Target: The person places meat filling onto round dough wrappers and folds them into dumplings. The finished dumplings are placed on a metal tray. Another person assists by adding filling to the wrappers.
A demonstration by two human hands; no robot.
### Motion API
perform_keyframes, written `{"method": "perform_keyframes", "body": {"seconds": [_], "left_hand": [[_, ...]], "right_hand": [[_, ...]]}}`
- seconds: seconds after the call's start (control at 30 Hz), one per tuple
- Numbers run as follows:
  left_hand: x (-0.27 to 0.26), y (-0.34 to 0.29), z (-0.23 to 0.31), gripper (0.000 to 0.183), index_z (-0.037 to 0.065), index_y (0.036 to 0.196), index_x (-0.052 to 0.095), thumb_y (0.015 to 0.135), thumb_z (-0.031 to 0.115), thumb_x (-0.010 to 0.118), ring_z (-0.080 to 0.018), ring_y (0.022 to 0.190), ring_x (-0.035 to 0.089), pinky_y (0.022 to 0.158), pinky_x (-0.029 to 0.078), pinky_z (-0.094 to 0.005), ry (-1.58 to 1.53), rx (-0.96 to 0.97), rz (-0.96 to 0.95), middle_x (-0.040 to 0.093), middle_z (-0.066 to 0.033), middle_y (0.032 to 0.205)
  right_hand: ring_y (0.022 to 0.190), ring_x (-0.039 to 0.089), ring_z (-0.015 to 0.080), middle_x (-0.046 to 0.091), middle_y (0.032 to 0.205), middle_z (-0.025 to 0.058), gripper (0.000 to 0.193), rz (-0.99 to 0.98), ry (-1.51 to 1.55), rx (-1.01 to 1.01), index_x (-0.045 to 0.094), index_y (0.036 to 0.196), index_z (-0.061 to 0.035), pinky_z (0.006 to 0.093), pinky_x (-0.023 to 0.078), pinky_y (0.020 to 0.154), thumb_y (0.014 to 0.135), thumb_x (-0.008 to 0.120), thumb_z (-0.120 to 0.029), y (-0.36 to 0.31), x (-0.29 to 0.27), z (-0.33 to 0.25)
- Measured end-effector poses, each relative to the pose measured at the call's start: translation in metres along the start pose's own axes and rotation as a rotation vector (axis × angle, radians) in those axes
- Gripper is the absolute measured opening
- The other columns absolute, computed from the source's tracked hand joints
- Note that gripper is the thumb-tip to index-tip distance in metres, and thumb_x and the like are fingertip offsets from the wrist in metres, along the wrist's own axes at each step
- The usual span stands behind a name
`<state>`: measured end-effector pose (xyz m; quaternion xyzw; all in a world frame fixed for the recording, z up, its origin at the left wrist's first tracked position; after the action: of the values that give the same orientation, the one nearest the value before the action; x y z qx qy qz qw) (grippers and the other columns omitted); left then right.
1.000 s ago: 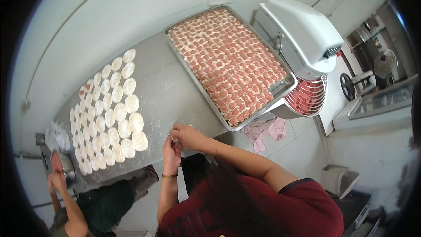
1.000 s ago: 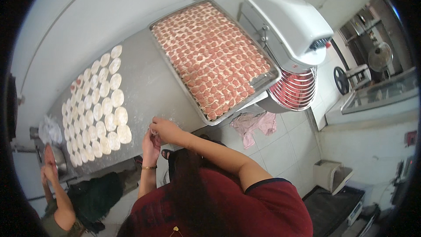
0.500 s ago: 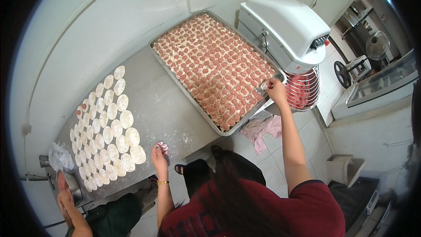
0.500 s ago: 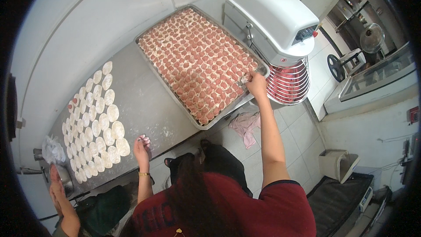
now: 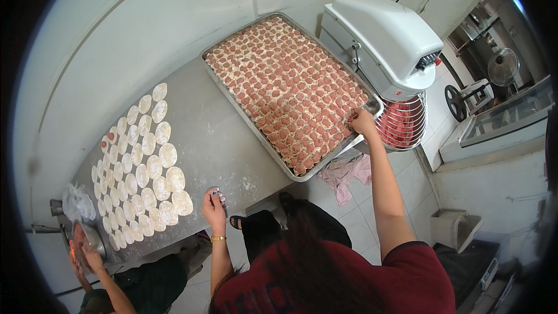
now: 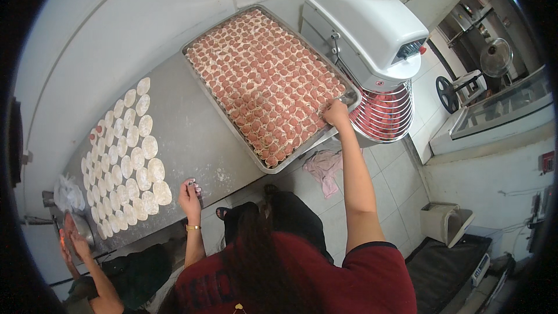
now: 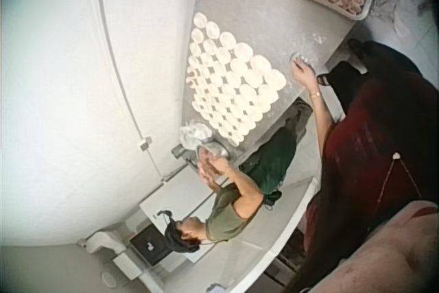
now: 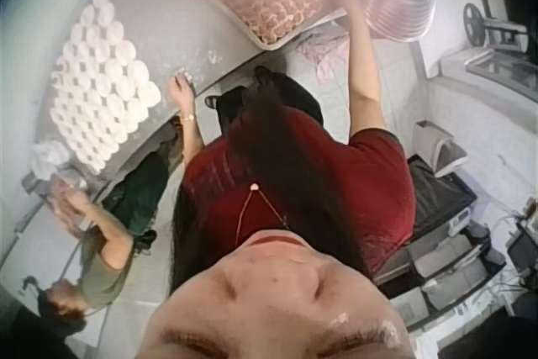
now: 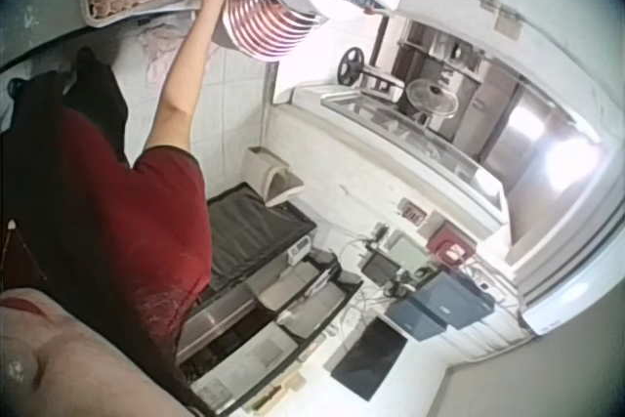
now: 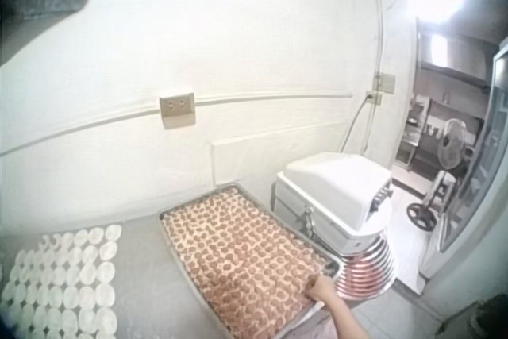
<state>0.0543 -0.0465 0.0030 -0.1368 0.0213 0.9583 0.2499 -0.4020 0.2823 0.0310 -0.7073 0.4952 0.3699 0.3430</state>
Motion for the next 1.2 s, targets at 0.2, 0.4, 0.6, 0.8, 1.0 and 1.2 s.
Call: {"method": "perform_keyframes", "body": {"seconds": [0.2, 0.4, 0.6, 0.8, 1.0, 1.2], "left_hand": [[-0.001, -0.001, 0.001, 0.014, 0.002, 0.096, 0.062, 0.092, 0.01, 0.051, -0.0055, 0.057, 0.051, 0.051, 0.042, -0.0207, 0.086, 0.041, 0.012, 0.058, -0.0004, 0.069], [-0.001, 0.0, -0.001, 0.013, 0.002, 0.095, 0.062, 0.091, 0.009, 0.052, -0.0059, 0.056, 0.051, 0.05, 0.042, -0.0216, 0.098, 0.06, 0.022, 0.057, -0.001, 0.068], [-0.001, -0.003, 0.007, 0.012, 0.001, 0.094, 0.062, 0.089, 0.006, 0.052, -0.0064, 0.056, 0.052, 0.05, 0.042, -0.0225, 0.094, 0.065, 0.034, 0.057, -0.0017, 0.067], [0.0, -0.002, 0.009, 0.012, 0.001, 0.094, 0.062, 0.088, 0.006, 0.052, -0.0069, 0.056, 0.052, 0.05, 0.043, -0.0228, 0.132, 0.071, 0.03, 0.057, -0.0018, 0.067], [0.0, -0.002, 0.01, 0.012, 0.001, 0.094, 0.062, 0.088, 0.006, 0.053, -0.0067, 0.056, 0.052, 0.05, 0.043, -0.0226, 0.139, 0.079, 0.019, 0.057, -0.0015, 0.067], [0.0, -0.003, 0.01, 0.012, 0.001, 0.094, 0.062, 0.088, 0.006, 0.052, -0.006, 0.055, 0.051, 0.05, 0.042, -0.0218, 0.09, 0.052, 0.018, 0.056, -0.0009, 0.067]], "right_hand": [[0.081, 0.066, 0.0303, 0.068, 0.083, 0.0165, 0.02, -0.007, -0.093, 0.004, 0.068, 0.085, -0.0064, 0.0377, 0.051, 0.073, 0.068, 0.07, -0.017, -0.005, -0.014, -0.014], [0.086, 0.064, 0.0371, 0.066, 0.086, 0.021, 0.028, 0.012, -0.122, 0.073, 0.067, 0.089, -0.0056, 0.0422, 0.05, 0.076, 0.069, 0.073, -0.024, -0.01, -0.016, -0.02], [0.08, 0.067, 0.026, 0.068, 0.082, 0.0146, 0.023, -0.032, 0.0, 0.029, 0.064, 0.086, -0.001, 0.0344, 0.052, 0.069, 0.066, 0.071, -0.01, 0.0, -0.003, -0.002], [0.078, 0.064, 0.0178, 0.065, 0.084, 0.0102, 0.015, -0.224, 0.39, 0.208, 0.059, 0.081, 0.0018, 0.0279, 0.053, 0.059, 0.068, 0.06, 0.008, 0.009, 0.014, 0.016], [0.067, 0.062, 0.0169, 0.062, 0.08, 0.011, 0.014, -0.265, 0.697, 0.298, 0.059, 0.089, 0.0066, 0.0274, 0.055, 0.051, 0.078, 0.062, -0.001, 0.001, 0.001, 0.004], [0.074, 0.063, 0.0196, 0.06, 0.083, 0.0088, 0.013, -0.386, 0.509, 0.321, 0.058, 0.087, 0.0026, 0.0316, 0.059, 0.051, 0.078, 0.049, 0.004, 0.002, -0.002, -0.013]]}}
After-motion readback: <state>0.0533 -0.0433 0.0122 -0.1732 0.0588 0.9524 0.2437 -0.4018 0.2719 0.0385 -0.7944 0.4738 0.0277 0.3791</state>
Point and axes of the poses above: each hand's wrist, its own y-axis towards the middle knuckle, its own x-axis out of the palm, z = x × y, the point moved 6 cm from there along y, towards the middle knuckle
